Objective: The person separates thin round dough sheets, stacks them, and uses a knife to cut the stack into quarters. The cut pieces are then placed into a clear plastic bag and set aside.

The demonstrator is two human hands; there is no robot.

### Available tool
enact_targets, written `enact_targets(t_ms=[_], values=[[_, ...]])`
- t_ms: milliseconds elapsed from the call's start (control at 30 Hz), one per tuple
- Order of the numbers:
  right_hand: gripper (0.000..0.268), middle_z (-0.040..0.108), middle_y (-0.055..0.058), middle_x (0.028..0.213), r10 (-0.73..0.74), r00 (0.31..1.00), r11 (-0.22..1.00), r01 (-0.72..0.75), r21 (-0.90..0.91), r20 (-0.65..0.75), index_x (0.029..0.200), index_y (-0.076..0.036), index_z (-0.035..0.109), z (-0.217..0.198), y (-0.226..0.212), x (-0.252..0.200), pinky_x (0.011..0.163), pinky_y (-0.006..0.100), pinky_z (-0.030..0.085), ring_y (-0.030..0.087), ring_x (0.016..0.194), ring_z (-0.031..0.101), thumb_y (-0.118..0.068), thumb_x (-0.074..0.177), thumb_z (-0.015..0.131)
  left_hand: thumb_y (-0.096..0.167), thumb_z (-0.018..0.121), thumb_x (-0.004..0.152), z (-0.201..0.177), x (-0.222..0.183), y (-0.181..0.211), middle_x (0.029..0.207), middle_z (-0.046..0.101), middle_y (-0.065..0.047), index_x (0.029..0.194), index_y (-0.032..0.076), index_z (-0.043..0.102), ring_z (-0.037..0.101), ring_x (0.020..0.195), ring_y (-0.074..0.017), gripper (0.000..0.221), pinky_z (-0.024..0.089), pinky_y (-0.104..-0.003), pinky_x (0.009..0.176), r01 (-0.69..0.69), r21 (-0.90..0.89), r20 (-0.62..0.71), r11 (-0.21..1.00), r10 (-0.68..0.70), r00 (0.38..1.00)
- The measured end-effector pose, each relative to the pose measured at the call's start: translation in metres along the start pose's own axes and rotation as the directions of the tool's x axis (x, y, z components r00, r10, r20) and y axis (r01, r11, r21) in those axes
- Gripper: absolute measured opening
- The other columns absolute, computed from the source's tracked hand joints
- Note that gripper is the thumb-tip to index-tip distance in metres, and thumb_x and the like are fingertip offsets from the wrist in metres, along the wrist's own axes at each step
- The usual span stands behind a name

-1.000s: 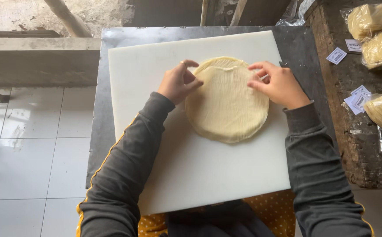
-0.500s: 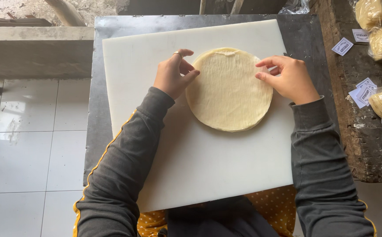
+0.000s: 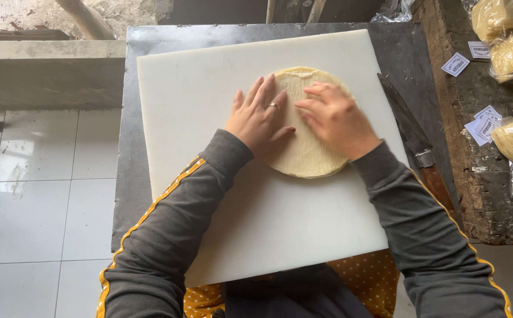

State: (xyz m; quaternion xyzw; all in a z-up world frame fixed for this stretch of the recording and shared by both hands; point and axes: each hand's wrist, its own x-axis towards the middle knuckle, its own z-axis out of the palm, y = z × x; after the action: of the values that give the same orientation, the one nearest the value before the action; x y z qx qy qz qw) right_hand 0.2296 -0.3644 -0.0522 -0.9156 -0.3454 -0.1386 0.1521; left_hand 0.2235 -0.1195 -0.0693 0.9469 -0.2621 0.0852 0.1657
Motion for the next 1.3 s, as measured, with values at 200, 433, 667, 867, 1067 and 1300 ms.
enact_targets(t_ms=[200,433,667,867,1067,1300], values=[[0.062,0.028,0.018,0.168,0.196,0.975,0.981,-0.196,-0.018,0.108,0.156,-0.023,0.048,0.01,-0.01,0.002,0.12,0.068,0.016,0.042,0.157,0.016,-0.055,0.102,0.05,0.077,0.048,0.09,-0.001,0.001,0.0,0.168,0.013,-0.018,0.16,0.019,0.031,0.011,0.154,-0.0411,0.093,0.012,-0.07,0.117,0.083,0.01,0.156,0.997,-0.083,0.984],[0.077,0.018,0.012,0.17,0.266,0.941,0.961,-0.241,-0.138,0.209,0.159,-0.036,0.037,0.007,-0.009,0.0,0.116,0.073,0.013,0.041,0.156,0.012,-0.076,0.093,0.042,0.08,0.05,0.088,-0.011,0.004,-0.001,0.166,0.011,-0.024,0.158,0.016,0.037,0.004,0.153,-0.0429,0.096,0.005,-0.077,0.112,0.066,-0.054,0.144,0.996,-0.058,0.988],[0.077,0.018,0.011,0.171,0.249,0.952,0.962,-0.222,-0.161,0.179,0.16,-0.036,0.037,0.011,-0.004,-0.003,0.118,0.071,0.016,0.04,0.156,0.015,-0.076,0.094,0.044,0.084,0.052,0.09,-0.004,-0.012,0.022,0.171,0.014,-0.022,0.162,0.011,0.039,0.007,0.158,-0.0406,0.103,0.001,-0.085,0.108,-0.055,0.129,-0.133,0.99,0.072,0.989],[0.074,0.026,0.014,0.17,0.206,0.964,0.977,-0.211,0.015,0.17,0.158,-0.022,0.042,-0.011,-0.001,-0.004,0.119,0.07,0.016,0.039,0.159,0.017,-0.063,0.097,0.054,0.086,0.053,0.08,0.016,-0.015,0.033,0.167,0.021,-0.022,0.155,0.003,0.041,0.015,0.156,-0.0376,0.112,0.002,-0.082,0.111,-0.1,-0.003,-0.058,0.995,0.1,0.993],[0.046,0.062,0.021,0.14,0.476,0.857,0.835,-0.511,-0.203,-0.195,0.142,-0.004,0.063,-0.084,-0.016,-0.107,0.105,0.046,0.051,0.04,0.127,0.062,-0.022,0.1,0.073,0.086,0.05,0.081,0.015,-0.014,0.035,0.165,0.021,-0.024,0.152,0.009,0.045,0.014,0.155,-0.0402,0.105,0.0,-0.082,0.11,-0.064,0.064,0.028,0.996,0.062,0.998],[0.051,0.063,0.024,0.118,0.699,0.691,0.624,-0.716,-0.313,-0.185,0.146,0.002,0.059,-0.063,-0.012,-0.189,0.087,0.047,0.057,0.039,0.102,0.067,-0.018,0.101,0.069,0.083,0.045,0.083,0.018,-0.022,0.063,0.164,0.029,-0.015,0.15,0.022,0.051,0.019,0.153,-0.0402,0.091,0.002,-0.081,0.112,-0.287,-0.032,-0.059,0.957,0.285,0.957]])
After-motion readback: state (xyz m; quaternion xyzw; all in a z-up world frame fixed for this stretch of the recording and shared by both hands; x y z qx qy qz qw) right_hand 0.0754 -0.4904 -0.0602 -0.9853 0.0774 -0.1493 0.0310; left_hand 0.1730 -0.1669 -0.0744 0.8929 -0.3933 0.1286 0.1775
